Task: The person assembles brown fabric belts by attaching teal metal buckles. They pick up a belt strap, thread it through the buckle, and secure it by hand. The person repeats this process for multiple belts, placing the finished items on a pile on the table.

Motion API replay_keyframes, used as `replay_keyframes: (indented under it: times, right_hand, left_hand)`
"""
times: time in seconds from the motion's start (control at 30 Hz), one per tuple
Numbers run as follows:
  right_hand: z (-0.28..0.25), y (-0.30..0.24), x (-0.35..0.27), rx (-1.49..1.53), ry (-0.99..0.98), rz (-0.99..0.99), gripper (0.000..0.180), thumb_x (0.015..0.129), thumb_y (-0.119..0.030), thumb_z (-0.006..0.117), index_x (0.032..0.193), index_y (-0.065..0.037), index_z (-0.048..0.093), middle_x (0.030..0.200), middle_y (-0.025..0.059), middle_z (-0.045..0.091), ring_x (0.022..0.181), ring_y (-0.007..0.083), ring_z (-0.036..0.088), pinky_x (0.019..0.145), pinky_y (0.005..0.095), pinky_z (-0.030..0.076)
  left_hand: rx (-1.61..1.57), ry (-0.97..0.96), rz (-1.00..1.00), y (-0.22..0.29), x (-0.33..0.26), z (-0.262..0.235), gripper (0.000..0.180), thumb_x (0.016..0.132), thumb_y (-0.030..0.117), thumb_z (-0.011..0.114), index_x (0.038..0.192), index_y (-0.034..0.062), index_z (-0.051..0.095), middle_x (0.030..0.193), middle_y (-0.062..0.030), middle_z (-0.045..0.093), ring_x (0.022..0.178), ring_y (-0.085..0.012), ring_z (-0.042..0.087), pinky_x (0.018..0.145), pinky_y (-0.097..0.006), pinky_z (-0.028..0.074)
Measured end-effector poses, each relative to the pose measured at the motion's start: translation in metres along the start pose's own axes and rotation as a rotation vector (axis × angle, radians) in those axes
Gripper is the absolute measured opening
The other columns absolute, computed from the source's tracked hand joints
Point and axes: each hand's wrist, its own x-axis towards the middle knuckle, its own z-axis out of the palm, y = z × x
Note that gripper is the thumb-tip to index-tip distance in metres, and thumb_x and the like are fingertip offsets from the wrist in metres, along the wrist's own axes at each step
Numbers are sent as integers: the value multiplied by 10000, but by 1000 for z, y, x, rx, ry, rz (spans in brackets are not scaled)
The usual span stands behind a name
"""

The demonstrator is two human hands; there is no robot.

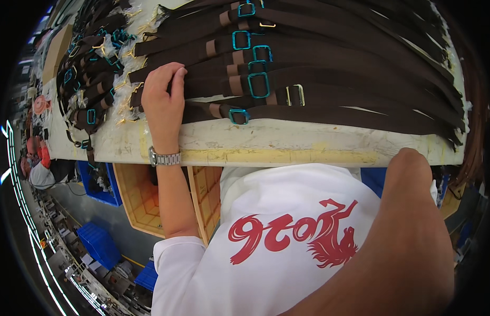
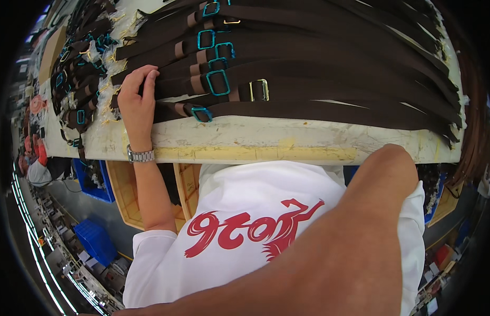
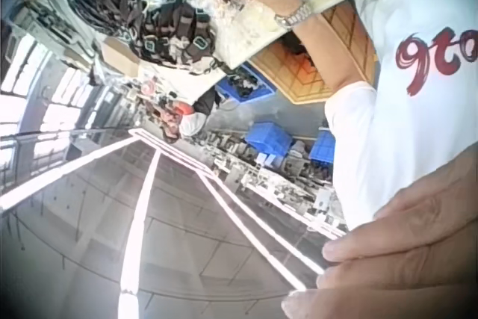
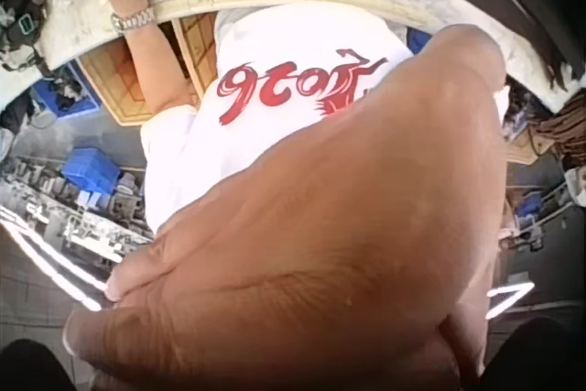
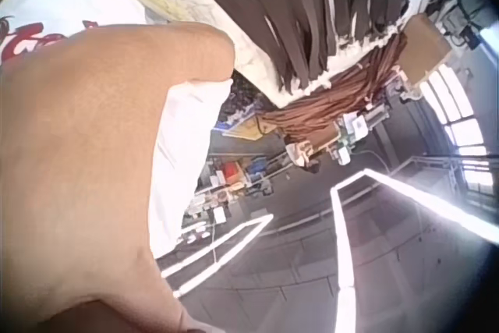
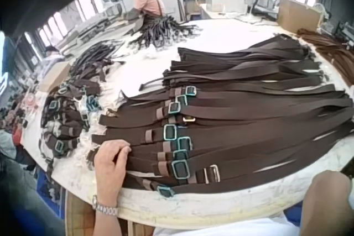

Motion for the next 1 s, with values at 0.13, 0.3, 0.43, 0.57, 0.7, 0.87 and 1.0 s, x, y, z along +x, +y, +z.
replay_keyframes:
  times: [0.13,0.3,0.43,0.57,0.7,0.87,1.0]
  right_hand:
    - [4,1,0,-15,32,13,180,1069,-294,614,1165,-142,621,1168,63,774,1212,240,671,1053,503,527]
    - [-8,-28,-34,22,21,55,196,1062,-281,624,1191,-133,617,1180,71,765,1210,251,668,1048,501,527]
    - [-22,-48,-55,65,-28,63,213,1057,-271,633,1211,-126,614,1190,78,758,1208,260,666,1044,499,528]
    - [-27,-55,-55,83,-53,50,232,1052,-262,642,1232,-119,611,1199,85,751,1207,269,664,1040,498,528]
    - [-29,-45,-48,54,-38,16,253,1046,-252,650,1253,-112,608,1209,91,744,1205,277,662,1036,496,528]
    - [-39,-47,-50,31,-27,-35,281,1040,-239,661,1279,-103,603,1221,100,735,1203,288,659,1031,493,529]
    - [-40,-51,-51,8,-29,-94,304,1035,-230,669,1299,-96,600,1230,107,728,1202,297,657,1027,492,529]
  left_hand:
    - [-27,-13,4,2,5,5,124,1026,78,683,1095,9,760,1043,-95,779,984,-229,723,902,-343,551]
    - [-14,0,66,-1,8,6,125,1018,110,701,1051,4,758,1020,-99,779,962,-240,715,883,-345,544]
    - [-36,4,22,0,3,3,114,1011,102,706,1040,6,760,1020,-93,781,968,-247,715,890,-352,546]
    - [-17,23,50,-4,3,4,104,1001,95,706,1024,10,760,1031,-102,781,967,-262,718,888,-371,549]
    - [-31,42,54,-1,7,3,102,997,97,702,1012,12,756,1025,-101,778,962,-274,713,887,-376,550]
    - [-11,37,43,-2,6,5,93,993,94,702,1008,16,750,992,-98,771,963,-278,709,884,-378,548]
    - [9,24,12,-2,-1,0,89,993,87,701,1013,14,748,985,-99,769,958,-277,710,870,-378,548]
